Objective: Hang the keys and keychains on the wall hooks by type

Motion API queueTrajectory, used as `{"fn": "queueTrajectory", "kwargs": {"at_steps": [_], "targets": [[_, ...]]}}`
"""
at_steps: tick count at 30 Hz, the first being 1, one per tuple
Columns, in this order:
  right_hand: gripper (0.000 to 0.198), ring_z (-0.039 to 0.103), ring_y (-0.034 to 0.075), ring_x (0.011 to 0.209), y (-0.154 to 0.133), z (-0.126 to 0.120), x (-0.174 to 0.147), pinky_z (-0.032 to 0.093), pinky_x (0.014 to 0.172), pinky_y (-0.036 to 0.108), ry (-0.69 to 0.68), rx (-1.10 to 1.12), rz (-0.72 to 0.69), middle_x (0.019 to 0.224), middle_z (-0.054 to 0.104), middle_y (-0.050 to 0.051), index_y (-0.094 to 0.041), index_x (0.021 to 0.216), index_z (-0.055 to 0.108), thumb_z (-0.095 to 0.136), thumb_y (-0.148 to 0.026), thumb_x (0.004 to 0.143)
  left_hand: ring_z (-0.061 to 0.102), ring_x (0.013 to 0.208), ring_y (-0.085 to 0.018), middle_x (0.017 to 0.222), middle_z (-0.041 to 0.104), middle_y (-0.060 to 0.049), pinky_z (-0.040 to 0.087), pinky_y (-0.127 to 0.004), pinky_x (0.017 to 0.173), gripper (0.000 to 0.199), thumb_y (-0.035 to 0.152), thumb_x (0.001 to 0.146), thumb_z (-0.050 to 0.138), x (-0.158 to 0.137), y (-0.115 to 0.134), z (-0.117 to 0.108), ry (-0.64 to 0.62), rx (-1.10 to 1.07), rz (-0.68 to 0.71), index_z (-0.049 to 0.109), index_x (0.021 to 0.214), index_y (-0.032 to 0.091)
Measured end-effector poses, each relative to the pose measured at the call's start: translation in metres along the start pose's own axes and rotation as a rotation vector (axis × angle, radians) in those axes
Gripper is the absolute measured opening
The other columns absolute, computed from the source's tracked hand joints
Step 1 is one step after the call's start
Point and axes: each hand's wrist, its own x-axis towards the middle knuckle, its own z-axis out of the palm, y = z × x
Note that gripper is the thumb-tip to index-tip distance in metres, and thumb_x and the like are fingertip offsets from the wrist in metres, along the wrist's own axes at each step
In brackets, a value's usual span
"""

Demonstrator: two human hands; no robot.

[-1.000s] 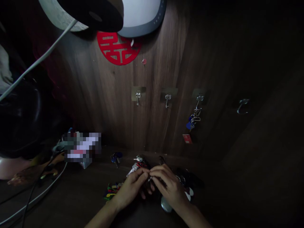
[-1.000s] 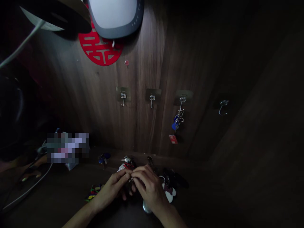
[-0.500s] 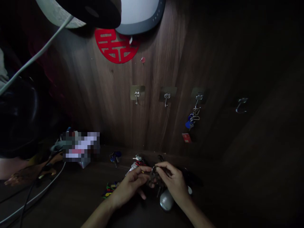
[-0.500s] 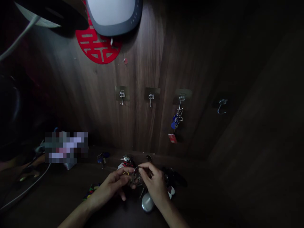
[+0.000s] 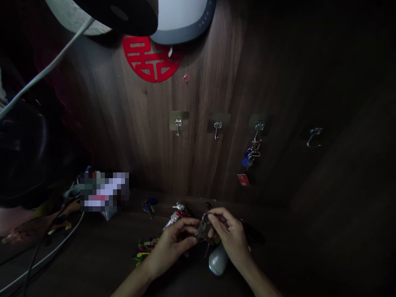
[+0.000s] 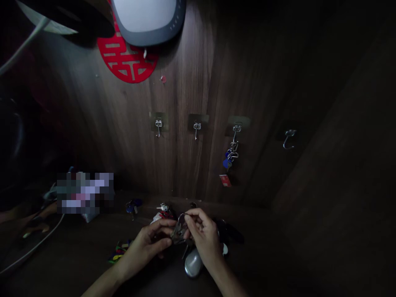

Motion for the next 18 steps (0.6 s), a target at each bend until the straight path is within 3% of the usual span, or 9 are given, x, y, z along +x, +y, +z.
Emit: {"fn": "queueTrajectory", "kwargs": {"at_steps": [4, 8, 12, 18], "targets": [[0.029, 0.056, 0.011, 0.042, -0.0031, 0.0023, -0.0015, 0.042, 0.041, 0.019, -0.01, -0.006, 0.003, 0.056, 0.056, -0.004, -0.019, 0.079, 0.059, 0.061, -0.048, 0.076, 0.053, 0.067, -0.011, 0.081, 0.063, -0.001, 0.043, -0.016, 0.052, 0.039, 0.03, 0.068, 0.073, -0.0002, -0.0005, 0.0013, 0.039, 0.073, 0.038, 0.063, 0.105, 0.02], [0.028, 0.056, 0.01, 0.042, -0.0041, 0.0056, -0.0025, 0.041, 0.04, 0.019, -0.039, -0.006, 0.008, 0.057, 0.058, -0.003, -0.019, 0.079, 0.059, 0.062, -0.047, 0.077, 0.053, 0.065, -0.012, 0.072, 0.06, -0.001, 0.041, -0.016, 0.048, 0.03, 0.04, 0.074, 0.065, -0.0004, -0.0019, 0.0013, 0.058, 0.094, 0.013, 0.065, 0.093, 0.017], [0.027, 0.056, 0.01, 0.041, -0.0028, 0.0065, -0.0017, 0.041, 0.04, 0.018, -0.032, 0.022, 0.02, 0.055, 0.056, -0.005, -0.019, 0.08, 0.058, 0.062, -0.046, 0.077, 0.051, 0.061, -0.012, 0.07, 0.059, 0.0, 0.041, -0.016, 0.045, 0.034, 0.045, 0.073, 0.065, -0.0003, -0.0011, 0.0024, 0.07, 0.104, -0.01, 0.064, 0.093, 0.017], [0.034, 0.056, 0.01, 0.04, -0.0059, 0.0056, -0.0001, 0.041, 0.039, 0.019, -0.021, 0.067, 0.078, 0.056, 0.058, -0.003, -0.018, 0.078, 0.059, 0.065, -0.05, 0.071, 0.054, 0.06, -0.011, 0.068, 0.062, -0.001, 0.042, -0.016, 0.046, 0.032, 0.047, 0.073, 0.064, 0.0019, -0.0048, 0.0008, 0.036, 0.027, -0.023, 0.056, 0.075, 0.016]]}}
